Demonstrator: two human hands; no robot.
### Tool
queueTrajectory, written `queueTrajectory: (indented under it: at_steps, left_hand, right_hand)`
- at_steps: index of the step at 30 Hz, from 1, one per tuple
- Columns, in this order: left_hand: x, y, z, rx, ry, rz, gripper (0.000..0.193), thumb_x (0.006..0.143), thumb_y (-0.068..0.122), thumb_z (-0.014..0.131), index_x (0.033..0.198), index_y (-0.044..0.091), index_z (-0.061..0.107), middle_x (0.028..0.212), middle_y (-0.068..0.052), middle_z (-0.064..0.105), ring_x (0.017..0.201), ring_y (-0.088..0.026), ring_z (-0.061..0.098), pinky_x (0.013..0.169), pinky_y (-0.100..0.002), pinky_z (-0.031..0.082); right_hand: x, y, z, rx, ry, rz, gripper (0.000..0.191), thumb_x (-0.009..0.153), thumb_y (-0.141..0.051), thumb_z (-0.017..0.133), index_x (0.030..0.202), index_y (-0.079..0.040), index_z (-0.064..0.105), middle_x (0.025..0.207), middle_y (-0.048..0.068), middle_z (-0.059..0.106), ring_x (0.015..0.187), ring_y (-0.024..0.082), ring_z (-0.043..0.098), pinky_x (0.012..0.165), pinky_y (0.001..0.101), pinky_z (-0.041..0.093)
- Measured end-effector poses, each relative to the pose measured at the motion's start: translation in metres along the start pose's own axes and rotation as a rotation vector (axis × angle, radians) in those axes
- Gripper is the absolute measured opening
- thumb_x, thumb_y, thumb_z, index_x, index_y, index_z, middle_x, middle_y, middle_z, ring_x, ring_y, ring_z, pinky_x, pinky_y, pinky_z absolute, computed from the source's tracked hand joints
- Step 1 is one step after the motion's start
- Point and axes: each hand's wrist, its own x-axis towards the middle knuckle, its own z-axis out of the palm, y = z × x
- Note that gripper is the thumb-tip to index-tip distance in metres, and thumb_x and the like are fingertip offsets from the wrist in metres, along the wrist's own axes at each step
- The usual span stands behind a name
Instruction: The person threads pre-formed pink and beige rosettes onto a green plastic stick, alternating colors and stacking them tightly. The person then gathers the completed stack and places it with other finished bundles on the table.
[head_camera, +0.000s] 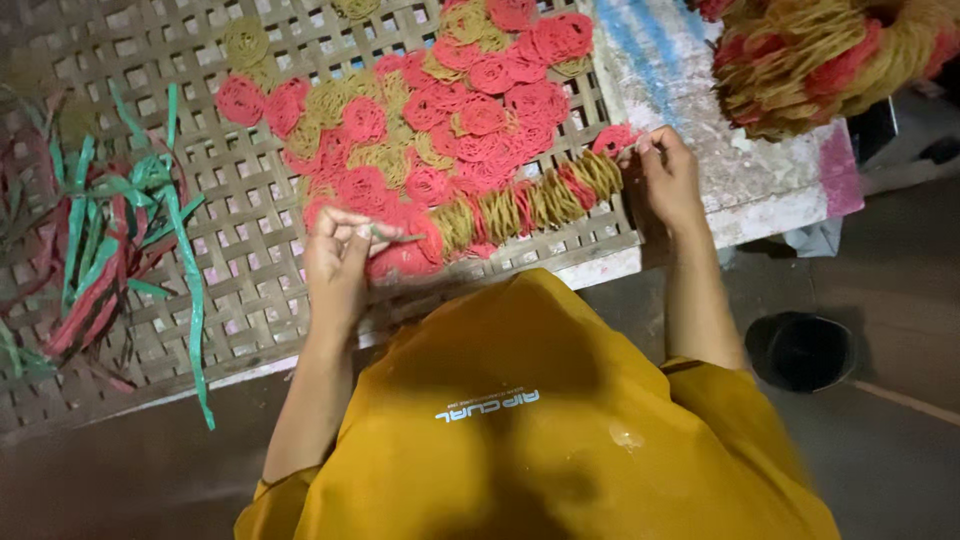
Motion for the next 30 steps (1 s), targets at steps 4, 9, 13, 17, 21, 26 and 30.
queueTrajectory:
  at_steps: [4, 9, 13, 17, 21, 26, 30]
  left_hand:
    - [0.005, 0.002, -0.001, 0.069, 0.008, -0.02, 0.004, 0.106, 0.002, 0.056, 0.11, 0.004, 0.055, 0.11, -0.013, 0.073, 0.099, -0.016, 0.068, 0.093, -0.03, 0.055]
    - [0.005, 0.02, 0.005, 0.268, -0.02, 0.023, 0.004, 0.099, -0.001, 0.061, 0.102, 0.002, 0.062, 0.112, -0.009, 0.073, 0.1, -0.013, 0.069, 0.09, -0.027, 0.057]
    - [-0.001, 0.042, 0.021, 0.4, -0.008, 0.113, 0.004, 0.097, 0.0, 0.066, 0.102, 0.0, 0.067, 0.109, -0.009, 0.073, 0.099, -0.012, 0.071, 0.089, -0.027, 0.061]
    - [-0.011, 0.051, 0.018, 0.431, 0.051, -0.008, 0.004, 0.095, 0.003, 0.07, 0.098, 0.001, 0.071, 0.093, -0.007, 0.074, 0.084, -0.01, 0.072, 0.071, -0.026, 0.059]
    - [-0.016, 0.037, -0.006, 0.371, 0.033, -0.046, 0.006, 0.092, -0.001, 0.069, 0.093, 0.001, 0.075, 0.085, -0.004, 0.076, 0.075, -0.009, 0.069, 0.069, -0.024, 0.057]
    - [-0.012, 0.005, -0.041, 0.232, 0.01, -0.323, 0.009, 0.097, 0.007, 0.07, 0.097, -0.001, 0.074, 0.085, -0.004, 0.071, 0.076, -0.009, 0.063, 0.067, -0.026, 0.052]
    - [0.048, -0.025, -0.059, 0.115, 0.109, 0.09, 0.022, 0.095, 0.013, 0.068, 0.114, 0.001, 0.068, 0.109, -0.006, 0.07, 0.103, -0.011, 0.068, 0.092, -0.026, 0.054]
  right_hand:
    - [0.01, -0.043, -0.007, -0.35, 0.042, 0.069, 0.011, 0.106, -0.012, 0.061, 0.111, -0.004, 0.067, 0.097, 0.011, 0.068, 0.089, 0.018, 0.062, 0.082, 0.0341, 0.05]
    - [0.002, -0.125, 0.034, -0.23, 0.109, -0.29, 0.017, 0.109, -0.013, 0.06, 0.118, -0.002, 0.071, 0.115, 0.013, 0.071, 0.112, 0.025, 0.065, 0.101, 0.0406, 0.049]
    - [-0.026, -0.18, 0.141, 0.407, -0.58, -0.029, 0.041, 0.1, -0.017, 0.06, 0.139, -0.005, 0.051, 0.135, 0.01, 0.068, 0.126, 0.017, 0.062, 0.106, 0.0338, 0.049]
    - [-0.043, -0.202, 0.198, 0.495, -0.703, -0.084, 0.032, 0.102, -0.015, 0.07, 0.13, -0.004, 0.058, 0.112, 0.008, 0.069, 0.108, 0.017, 0.065, 0.098, 0.0346, 0.051]
    - [-0.051, -0.201, 0.208, 0.277, -0.611, -0.169, 0.011, 0.098, -0.016, 0.072, 0.105, -0.007, 0.071, 0.092, 0.004, 0.074, 0.084, 0.015, 0.07, 0.08, 0.0347, 0.056]
    - [-0.05, -0.184, 0.216, 0.162, -0.447, -0.505, 0.006, 0.098, -0.009, 0.07, 0.096, -0.004, 0.067, 0.089, 0.007, 0.07, 0.085, 0.016, 0.066, 0.077, 0.0337, 0.051]
    - [-0.034, -0.161, 0.207, 0.417, -0.389, 0.027, 0.007, 0.102, -0.01, 0.065, 0.103, -0.003, 0.064, 0.084, 0.003, 0.067, 0.077, 0.01, 0.063, 0.072, 0.0282, 0.052]
